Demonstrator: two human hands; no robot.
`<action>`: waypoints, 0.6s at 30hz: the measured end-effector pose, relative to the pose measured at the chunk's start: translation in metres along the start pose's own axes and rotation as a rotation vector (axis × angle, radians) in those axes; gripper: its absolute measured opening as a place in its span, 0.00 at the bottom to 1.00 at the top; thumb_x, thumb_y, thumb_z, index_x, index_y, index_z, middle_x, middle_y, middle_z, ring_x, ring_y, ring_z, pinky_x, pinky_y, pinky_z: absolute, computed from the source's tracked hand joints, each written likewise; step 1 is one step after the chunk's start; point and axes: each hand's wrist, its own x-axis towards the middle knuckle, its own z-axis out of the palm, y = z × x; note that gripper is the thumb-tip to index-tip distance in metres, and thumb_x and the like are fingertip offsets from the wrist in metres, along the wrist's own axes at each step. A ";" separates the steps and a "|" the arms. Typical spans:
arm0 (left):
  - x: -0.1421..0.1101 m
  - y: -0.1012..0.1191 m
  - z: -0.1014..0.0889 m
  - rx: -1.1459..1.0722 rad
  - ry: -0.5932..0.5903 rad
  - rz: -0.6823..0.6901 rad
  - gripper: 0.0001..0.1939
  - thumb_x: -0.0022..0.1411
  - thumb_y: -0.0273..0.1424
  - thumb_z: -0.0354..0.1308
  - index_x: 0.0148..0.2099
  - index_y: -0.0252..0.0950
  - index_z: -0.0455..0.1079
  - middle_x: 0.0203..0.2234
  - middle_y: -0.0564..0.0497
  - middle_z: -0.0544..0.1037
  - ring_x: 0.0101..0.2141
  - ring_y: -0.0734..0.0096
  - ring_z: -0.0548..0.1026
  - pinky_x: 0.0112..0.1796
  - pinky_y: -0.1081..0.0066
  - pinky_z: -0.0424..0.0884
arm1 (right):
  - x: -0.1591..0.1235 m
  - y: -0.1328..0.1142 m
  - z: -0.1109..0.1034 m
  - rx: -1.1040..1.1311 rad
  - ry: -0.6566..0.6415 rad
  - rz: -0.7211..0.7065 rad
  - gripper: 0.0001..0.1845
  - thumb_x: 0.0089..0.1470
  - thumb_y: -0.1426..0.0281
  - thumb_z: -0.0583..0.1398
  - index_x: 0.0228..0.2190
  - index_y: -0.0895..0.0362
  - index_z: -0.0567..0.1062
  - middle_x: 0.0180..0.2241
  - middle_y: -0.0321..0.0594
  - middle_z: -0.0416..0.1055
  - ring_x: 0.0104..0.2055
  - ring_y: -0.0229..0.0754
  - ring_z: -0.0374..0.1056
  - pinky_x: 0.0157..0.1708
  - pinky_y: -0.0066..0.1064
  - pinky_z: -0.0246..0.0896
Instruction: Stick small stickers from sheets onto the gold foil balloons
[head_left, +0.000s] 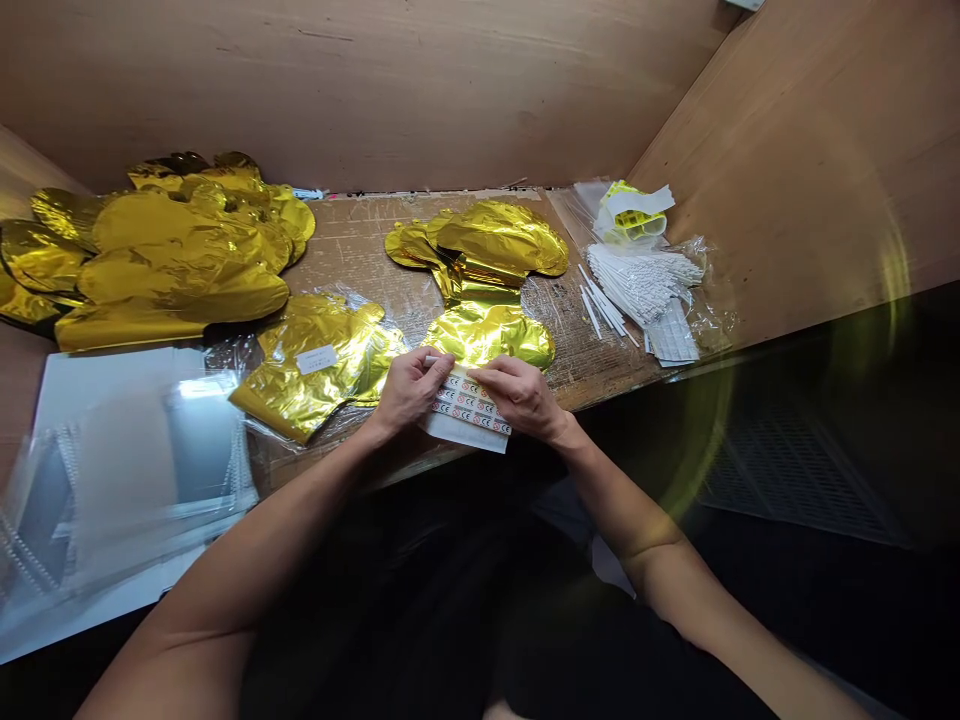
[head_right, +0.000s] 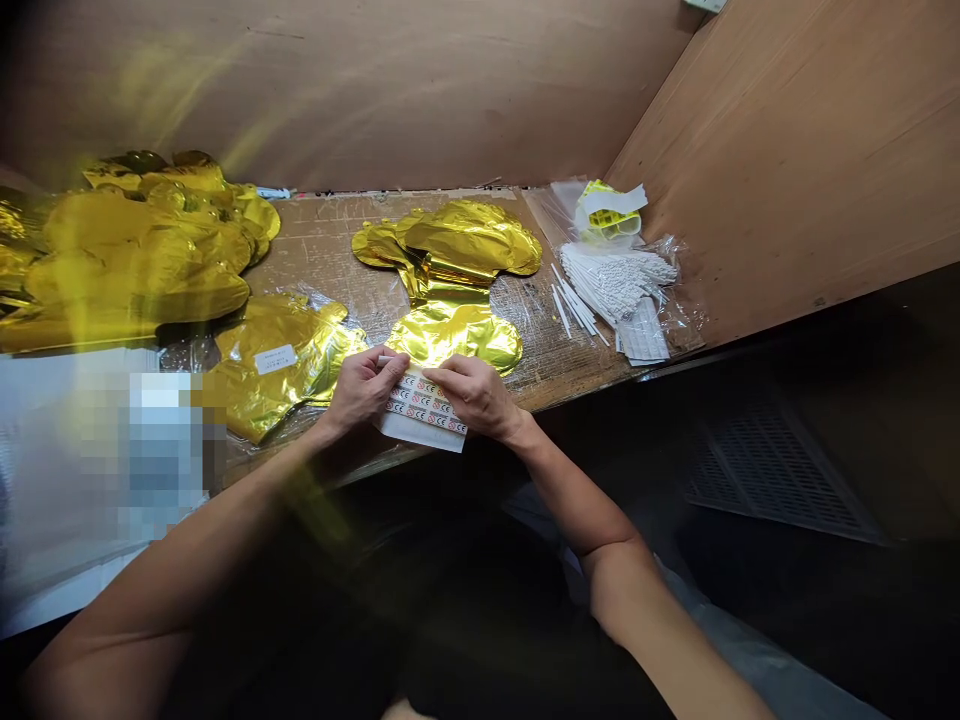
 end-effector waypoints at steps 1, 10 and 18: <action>0.000 0.000 0.000 -0.002 -0.003 -0.002 0.18 0.66 0.43 0.63 0.29 0.36 0.70 0.18 0.56 0.66 0.20 0.76 0.62 0.22 0.74 0.58 | 0.000 0.000 0.000 -0.021 0.001 -0.027 0.15 0.69 0.73 0.58 0.50 0.51 0.83 0.43 0.46 0.77 0.43 0.45 0.73 0.45 0.38 0.71; 0.000 -0.005 -0.003 0.373 -0.116 0.295 0.15 0.72 0.40 0.57 0.35 0.37 0.74 0.31 0.48 0.84 0.33 0.65 0.80 0.36 0.67 0.75 | 0.012 0.006 -0.025 0.389 0.201 0.210 0.08 0.64 0.65 0.64 0.39 0.54 0.83 0.37 0.41 0.78 0.40 0.43 0.72 0.43 0.38 0.69; 0.002 -0.025 -0.002 0.748 -0.424 0.536 0.14 0.74 0.34 0.54 0.38 0.38 0.77 0.61 0.41 0.80 0.65 0.47 0.74 0.62 0.46 0.71 | 0.030 0.036 -0.018 0.067 -0.270 0.417 0.08 0.61 0.73 0.61 0.32 0.57 0.81 0.31 0.37 0.79 0.33 0.40 0.70 0.38 0.31 0.59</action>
